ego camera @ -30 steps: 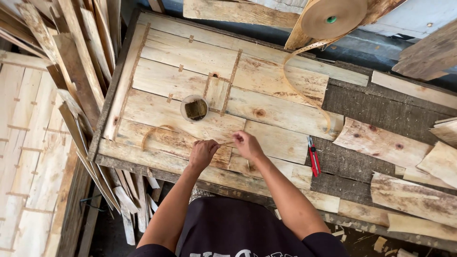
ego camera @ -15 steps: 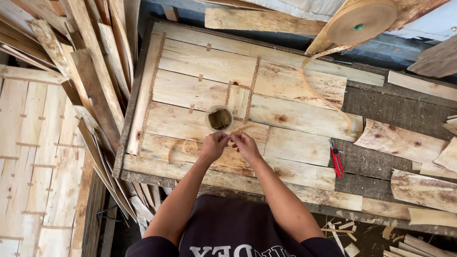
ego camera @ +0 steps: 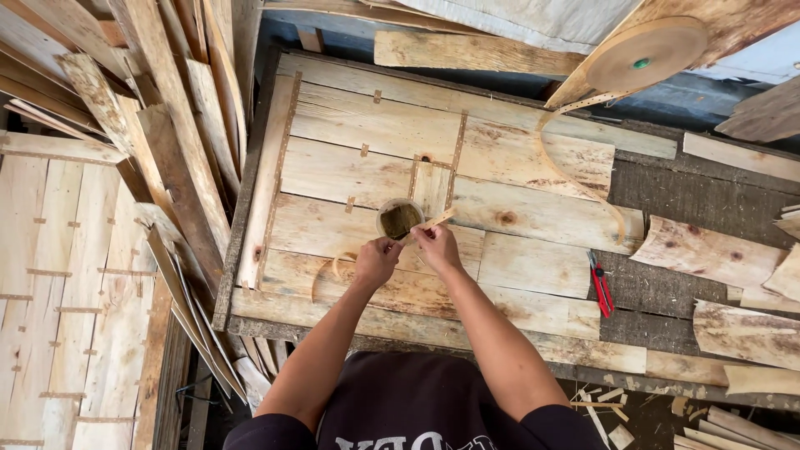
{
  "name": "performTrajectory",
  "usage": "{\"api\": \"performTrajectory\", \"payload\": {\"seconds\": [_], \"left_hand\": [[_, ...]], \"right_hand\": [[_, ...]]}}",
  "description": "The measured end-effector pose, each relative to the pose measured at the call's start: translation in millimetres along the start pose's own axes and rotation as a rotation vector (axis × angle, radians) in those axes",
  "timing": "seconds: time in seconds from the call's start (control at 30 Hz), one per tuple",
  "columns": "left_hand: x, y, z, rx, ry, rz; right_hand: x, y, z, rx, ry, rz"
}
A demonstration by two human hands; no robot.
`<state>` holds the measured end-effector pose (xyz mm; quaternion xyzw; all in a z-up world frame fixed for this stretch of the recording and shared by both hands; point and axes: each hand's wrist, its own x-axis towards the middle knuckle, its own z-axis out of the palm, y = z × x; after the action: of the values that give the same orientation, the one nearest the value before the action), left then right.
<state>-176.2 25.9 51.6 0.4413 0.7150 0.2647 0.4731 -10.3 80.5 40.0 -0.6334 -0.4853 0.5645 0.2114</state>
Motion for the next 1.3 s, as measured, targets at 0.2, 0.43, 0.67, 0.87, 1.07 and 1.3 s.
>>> {"api": "performTrajectory", "payload": {"seconds": [0.2,0.43,0.67,0.87,1.07,1.3], "left_hand": [[19,-7,-3,0.147,0.109,-0.015],[31,21,-12,0.323,0.039,-0.195],[39,26,-16,0.421,-0.023,-0.154],[47,22,-12,0.487,-0.089,-0.189],[44,12,-13,0.42,-0.055,-0.111],[16,-6,-25,0.108,-0.097,-0.038]], "right_hand": [[41,21,12,-0.369,0.386,-0.291],[35,-9,32,-0.372,0.202,0.061],[40,-10,37,-0.425,0.271,0.095],[44,-14,39,-0.491,0.236,0.168],[51,-11,40,-0.438,0.294,0.22],[49,-17,42,-0.404,0.296,0.302]]}}
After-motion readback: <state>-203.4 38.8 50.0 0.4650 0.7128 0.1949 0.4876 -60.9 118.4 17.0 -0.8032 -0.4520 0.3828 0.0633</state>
